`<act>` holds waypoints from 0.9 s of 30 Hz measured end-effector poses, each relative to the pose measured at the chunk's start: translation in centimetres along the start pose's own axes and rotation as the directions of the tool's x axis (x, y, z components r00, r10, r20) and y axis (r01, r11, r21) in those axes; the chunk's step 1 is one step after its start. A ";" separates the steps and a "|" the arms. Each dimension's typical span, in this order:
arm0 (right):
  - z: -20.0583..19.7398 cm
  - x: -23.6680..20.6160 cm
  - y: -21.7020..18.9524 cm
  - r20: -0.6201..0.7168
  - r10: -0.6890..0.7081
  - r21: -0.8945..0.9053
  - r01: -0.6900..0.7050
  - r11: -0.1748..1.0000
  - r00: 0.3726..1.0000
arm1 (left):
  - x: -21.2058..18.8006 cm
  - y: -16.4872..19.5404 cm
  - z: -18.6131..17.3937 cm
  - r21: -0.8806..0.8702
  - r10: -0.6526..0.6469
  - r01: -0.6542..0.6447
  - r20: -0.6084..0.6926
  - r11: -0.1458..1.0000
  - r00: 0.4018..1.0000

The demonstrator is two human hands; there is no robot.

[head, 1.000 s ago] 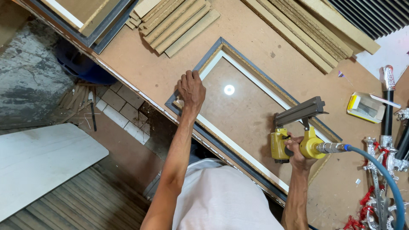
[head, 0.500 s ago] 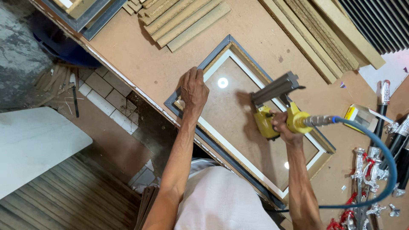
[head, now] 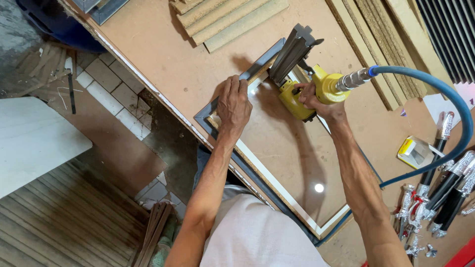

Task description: The person assembles rectangular frames by placing thin wooden strips along the edges of a frame base and securing them with a pneumatic nail gun. They repeat this process for multiple frames, stacking completed units aside.

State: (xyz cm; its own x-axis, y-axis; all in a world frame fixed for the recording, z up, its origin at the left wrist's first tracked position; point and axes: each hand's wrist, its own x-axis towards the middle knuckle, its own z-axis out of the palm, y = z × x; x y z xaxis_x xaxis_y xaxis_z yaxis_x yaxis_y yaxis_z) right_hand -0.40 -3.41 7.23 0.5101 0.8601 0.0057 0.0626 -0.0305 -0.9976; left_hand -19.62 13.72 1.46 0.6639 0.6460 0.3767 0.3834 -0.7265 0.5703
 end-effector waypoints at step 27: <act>0.9 -2.1 1.0 0.077 -0.063 0.089 0.056 0.994 0.995 | -0.7 -1.0 2.3 0.062 0.015 -0.018 0.047 0.998 0.999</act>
State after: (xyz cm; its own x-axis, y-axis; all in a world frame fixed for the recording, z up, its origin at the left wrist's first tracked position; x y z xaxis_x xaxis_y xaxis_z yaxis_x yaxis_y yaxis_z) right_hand -2.20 -4.82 6.19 0.4372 0.8971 0.0635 0.0144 0.0636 -0.9979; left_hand -19.02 13.44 -1.03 0.6992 0.6233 0.3500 0.4107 -0.7510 0.5170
